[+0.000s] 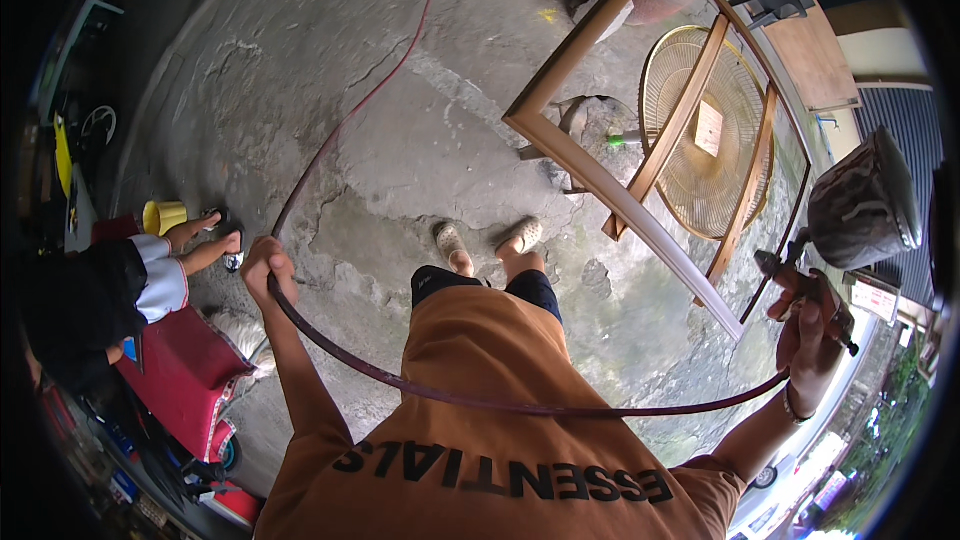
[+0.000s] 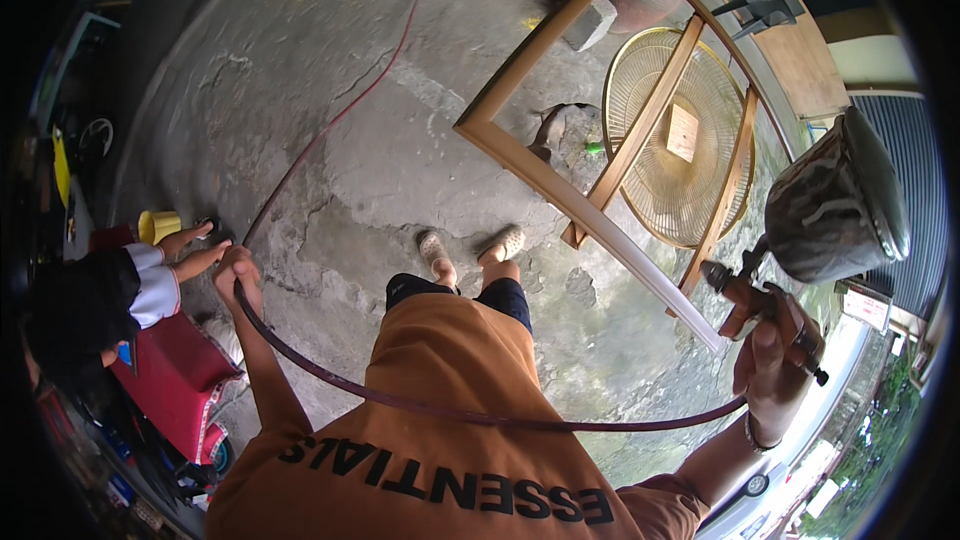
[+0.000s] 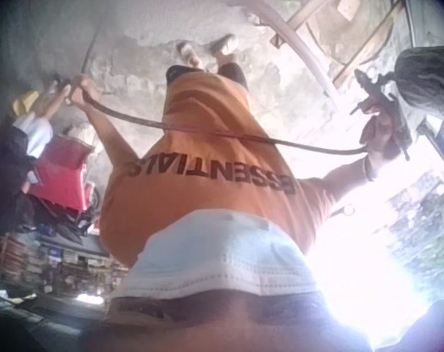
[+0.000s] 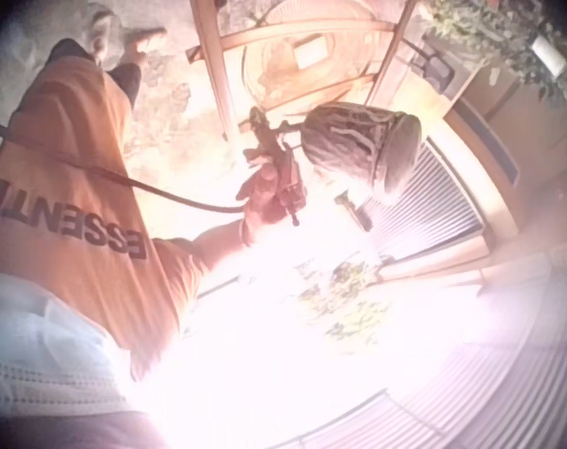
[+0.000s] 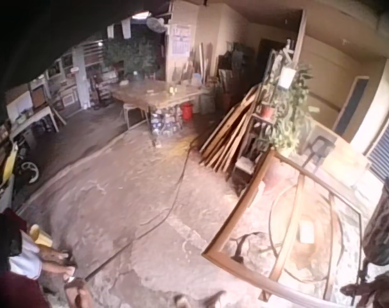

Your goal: The person picks up a framed portrait and hands it to another person. They then move outside to a wooden frame resting on a fan and use a spray gun to apply a coat of paint to the frame.

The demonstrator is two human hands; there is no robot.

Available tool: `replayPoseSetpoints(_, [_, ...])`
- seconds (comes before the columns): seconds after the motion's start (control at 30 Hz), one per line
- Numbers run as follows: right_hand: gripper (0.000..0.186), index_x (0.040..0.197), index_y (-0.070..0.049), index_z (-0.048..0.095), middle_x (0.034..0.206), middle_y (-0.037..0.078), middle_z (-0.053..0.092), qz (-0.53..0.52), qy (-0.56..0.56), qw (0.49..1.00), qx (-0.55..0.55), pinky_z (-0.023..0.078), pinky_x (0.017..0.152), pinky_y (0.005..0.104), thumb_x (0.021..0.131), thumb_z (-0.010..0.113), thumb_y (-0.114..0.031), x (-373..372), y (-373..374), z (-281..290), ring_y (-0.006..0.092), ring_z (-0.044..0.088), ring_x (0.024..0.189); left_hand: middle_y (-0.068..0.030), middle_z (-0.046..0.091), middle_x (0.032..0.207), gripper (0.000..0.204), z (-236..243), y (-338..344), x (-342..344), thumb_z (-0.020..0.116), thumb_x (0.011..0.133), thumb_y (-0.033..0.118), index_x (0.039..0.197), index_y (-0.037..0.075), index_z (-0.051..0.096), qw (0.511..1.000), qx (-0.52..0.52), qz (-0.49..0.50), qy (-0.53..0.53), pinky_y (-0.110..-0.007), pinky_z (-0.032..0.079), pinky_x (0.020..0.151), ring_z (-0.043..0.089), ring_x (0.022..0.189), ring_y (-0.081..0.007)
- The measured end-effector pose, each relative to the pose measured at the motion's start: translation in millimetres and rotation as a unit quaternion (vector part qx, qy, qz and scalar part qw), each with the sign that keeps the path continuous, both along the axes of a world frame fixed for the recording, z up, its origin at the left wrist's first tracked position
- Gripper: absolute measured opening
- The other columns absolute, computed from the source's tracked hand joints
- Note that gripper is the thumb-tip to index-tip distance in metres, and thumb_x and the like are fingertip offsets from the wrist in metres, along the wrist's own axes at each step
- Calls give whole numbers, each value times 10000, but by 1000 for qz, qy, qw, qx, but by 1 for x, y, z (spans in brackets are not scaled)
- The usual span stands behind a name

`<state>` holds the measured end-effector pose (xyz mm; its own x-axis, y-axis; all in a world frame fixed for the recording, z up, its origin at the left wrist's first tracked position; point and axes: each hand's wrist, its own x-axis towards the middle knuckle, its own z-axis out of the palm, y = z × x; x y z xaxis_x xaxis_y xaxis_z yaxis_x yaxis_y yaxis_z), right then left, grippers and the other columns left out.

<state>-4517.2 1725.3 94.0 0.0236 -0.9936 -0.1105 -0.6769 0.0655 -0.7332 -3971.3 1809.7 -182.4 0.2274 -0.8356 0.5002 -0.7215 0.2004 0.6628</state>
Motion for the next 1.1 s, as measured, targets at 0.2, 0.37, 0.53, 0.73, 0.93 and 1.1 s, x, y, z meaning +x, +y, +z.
replayPoseSetpoints(0.2, [570, 1063, 43, 567, 820, 94, 650, -81, 50, 993, -72, 258, 293, 173, 950, 450, -503, -20, -13, 7, 32, 403, 323, -39, 366, 467, 635, 4, -32, -6, 350, 992, 461, 514, 45, 394, 1000, -19, -21, 11, -392, 461, 687, 451, 504, -213])
replayPoseSetpoints(0.37, [469, 1139, -43, 565, 921, 81, 673, -184, 130, 958, -177, 246, 289, 164, 975, 398, -450, -42, -60, 11, 12, 394, 324, -48, 397, 504, 639, 27, -46, -11, 356, 985, 491, 513, 60, 380, 998, -50, -26, 13, -327, 362, 541, 436, 500, -200])
replayPoseSetpoints(0.53, [454, 1167, -118, 602, 883, 21, 669, -346, 197, 904, -158, 236, 313, 172, 977, 382, -465, -88, -106, 15, 26, 386, 325, -48, 372, 526, 635, 65, -55, -7, 334, 977, 535, 571, 50, 389, 1000, -19, 8, 10, -306, 306, 511, 386, 487, -182])
replayPoseSetpoints(0.73, [433, 1099, -101, 660, 550, -29, 472, -279, 266, 887, -252, 191, 354, 225, 973, 424, -443, -120, -175, 6, 36, 315, 367, -58, 350, 562, 484, 102, -104, -40, 281, 1000, 281, 595, 31, 371, 998, 19, 50, -21, -312, 324, 564, 363, 526, -177])
replayPoseSetpoints(0.93, [431, 1345, -177, 495, 1247, -12, 567, -161, 354, 888, -247, 353, 429, 169, 1012, 300, -368, -163, -227, 11, 114, 578, 883, -42, 357, 527, 626, 123, -149, -56, 301, 987, 516, 581, 49, 391, 997, -15, 30, -75, -307, 302, 506, 379, 483, -167])
replayPoseSetpoints(1.1, [377, 1229, -133, 598, 1119, -1, 661, -192, 385, 856, -286, 350, 369, 180, 1007, 373, -337, -176, -269, 5, 45, 568, 567, -45, 363, 522, 528, 124, -159, -55, 307, 998, 342, 565, 49, 382, 994, -30, 63, -84, -309, 305, 503, 390, 477, -175])
